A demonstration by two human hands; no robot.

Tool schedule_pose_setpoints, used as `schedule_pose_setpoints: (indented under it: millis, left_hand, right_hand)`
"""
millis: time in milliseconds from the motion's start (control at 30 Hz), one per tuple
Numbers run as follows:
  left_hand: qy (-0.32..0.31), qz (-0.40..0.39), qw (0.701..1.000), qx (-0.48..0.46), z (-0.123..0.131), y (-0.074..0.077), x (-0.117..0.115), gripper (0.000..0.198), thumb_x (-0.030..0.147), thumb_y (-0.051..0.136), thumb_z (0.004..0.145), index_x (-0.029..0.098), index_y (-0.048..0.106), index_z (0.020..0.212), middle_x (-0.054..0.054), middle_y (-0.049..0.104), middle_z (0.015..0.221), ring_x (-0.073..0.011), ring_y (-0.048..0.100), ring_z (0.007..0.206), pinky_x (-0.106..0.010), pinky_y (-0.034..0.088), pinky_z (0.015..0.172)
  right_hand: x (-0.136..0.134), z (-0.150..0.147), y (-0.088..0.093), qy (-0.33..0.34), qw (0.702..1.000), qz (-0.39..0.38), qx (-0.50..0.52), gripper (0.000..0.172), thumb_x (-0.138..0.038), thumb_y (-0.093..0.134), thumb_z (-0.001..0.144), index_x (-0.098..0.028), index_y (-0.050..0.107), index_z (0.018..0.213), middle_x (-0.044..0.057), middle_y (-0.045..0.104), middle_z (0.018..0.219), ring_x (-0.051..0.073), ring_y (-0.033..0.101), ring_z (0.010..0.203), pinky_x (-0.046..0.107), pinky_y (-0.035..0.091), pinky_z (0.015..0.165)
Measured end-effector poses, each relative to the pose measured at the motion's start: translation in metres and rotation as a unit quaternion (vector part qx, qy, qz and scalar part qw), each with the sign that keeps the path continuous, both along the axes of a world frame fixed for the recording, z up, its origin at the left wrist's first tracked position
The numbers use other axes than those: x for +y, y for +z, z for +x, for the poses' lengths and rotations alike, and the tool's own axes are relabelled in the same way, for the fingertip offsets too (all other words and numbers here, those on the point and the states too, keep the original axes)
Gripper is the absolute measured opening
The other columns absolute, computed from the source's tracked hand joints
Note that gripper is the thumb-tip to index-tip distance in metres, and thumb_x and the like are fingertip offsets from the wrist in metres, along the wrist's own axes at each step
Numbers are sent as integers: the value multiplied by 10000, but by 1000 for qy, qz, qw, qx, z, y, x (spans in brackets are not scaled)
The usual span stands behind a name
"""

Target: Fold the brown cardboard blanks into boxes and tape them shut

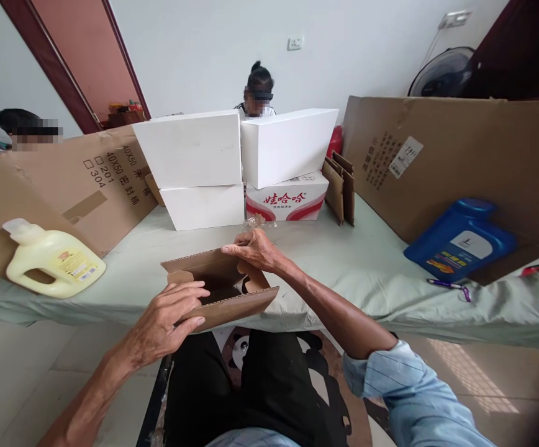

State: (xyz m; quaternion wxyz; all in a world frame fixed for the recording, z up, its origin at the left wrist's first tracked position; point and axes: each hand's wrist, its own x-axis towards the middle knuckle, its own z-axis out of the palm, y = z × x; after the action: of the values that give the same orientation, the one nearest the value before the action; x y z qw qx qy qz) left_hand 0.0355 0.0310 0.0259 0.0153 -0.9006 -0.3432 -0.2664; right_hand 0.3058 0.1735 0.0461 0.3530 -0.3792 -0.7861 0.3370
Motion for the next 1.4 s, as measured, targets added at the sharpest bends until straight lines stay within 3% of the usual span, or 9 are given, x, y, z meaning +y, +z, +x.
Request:
schedule_pose_setpoints:
  millis: [100, 200, 300, 400, 600, 767, 967, 1167, 1400]
  left_hand:
    - [-10, -47, 999, 20, 1, 3, 12, 156, 202, 574, 1073, 223, 687, 1178, -80, 841, 1242, -311, 709, 1392, -472, 523, 1105]
    - [-24, -77, 996, 38, 2, 8, 18, 127, 210, 576, 1076, 222, 694, 1122, -59, 839, 1110, -301, 718, 1342, -456, 495, 1075]
    - [-34, -87, 993, 67, 5, 15, 18, 128, 219, 572, 1083, 216, 664, 994, -43, 797, 1006, -263, 738, 1152, -419, 468, 976]
    - [-34, -78, 992, 95, 9, 20, 15, 196, 230, 556, 1092, 209, 599, 902, -13, 713, 895, -220, 672, 956, -405, 423, 920]
    - [-21, -72, 989, 128, 14, 23, 8, 164, 204, 684, 1010, 211, 592, 875, -6, 662, 920, -227, 617, 964, -419, 385, 950]
    - [25, -64, 982, 178, 0, 25, -3, 346, 160, 902, 793, 233, 663, 1032, -42, 695, 1128, -278, 620, 1070, -427, 405, 931]
    - [60, -5, 976, 210, -13, 21, -14, 422, 40, 780, 811, 232, 616, 1149, -67, 662, 1215, -282, 603, 1117, -421, 424, 910]
    - [69, 25, 972, 222, -6, 20, -14, 193, 106, 714, 913, 225, 577, 977, -53, 648, 1066, -265, 588, 1000, -420, 421, 867]
    - [93, 89, 971, 203, -21, 19, -20, 321, 88, 688, 935, 231, 626, 1216, -124, 696, 1237, -350, 611, 1195, -475, 462, 931]
  right_hand:
    - [-6, -5, 5, -66, 994, 23, -86, 640, -760, 723, 939, -196, 562, 683, -34, 491, 647, 131, 444, 672, 290, 298, 654]
    - [-21, -8, 8, -126, 971, 84, -185, 436, -590, 808, 961, -206, 705, 1141, 55, 743, 1057, 198, 641, 883, 298, 379, 749]
    - [-40, -9, 11, -120, 950, 114, -266, 776, -567, 881, 902, -222, 540, 1509, 148, 660, 1429, 286, 693, 1110, 338, 464, 830]
    - [-54, -11, 17, -104, 930, 111, -333, 940, -516, 938, 843, -191, 453, 1580, 181, 603, 1489, 358, 660, 1246, 383, 517, 855]
    - [-60, -11, 30, -58, 906, 101, -407, 627, -236, 795, 902, -160, 540, 1471, 174, 655, 1383, 332, 695, 1137, 391, 525, 834]
    - [-38, 9, 38, 12, 948, 41, -315, 490, -113, 703, 864, -179, 664, 1348, 113, 735, 1289, 263, 690, 1114, 326, 494, 843]
    - [-23, 23, 39, 64, 971, 6, -232, 265, -44, 604, 866, -171, 794, 1000, 52, 797, 1007, 177, 665, 899, 269, 409, 722]
    - [-45, 14, 35, 3, 950, 104, -294, 284, -81, 533, 965, -189, 730, 790, 66, 756, 918, 175, 578, 791, 316, 303, 691]
    - [-39, 28, 28, 32, 963, 113, -244, 296, -89, 530, 995, -181, 664, 748, 45, 687, 888, 155, 528, 770, 312, 301, 701]
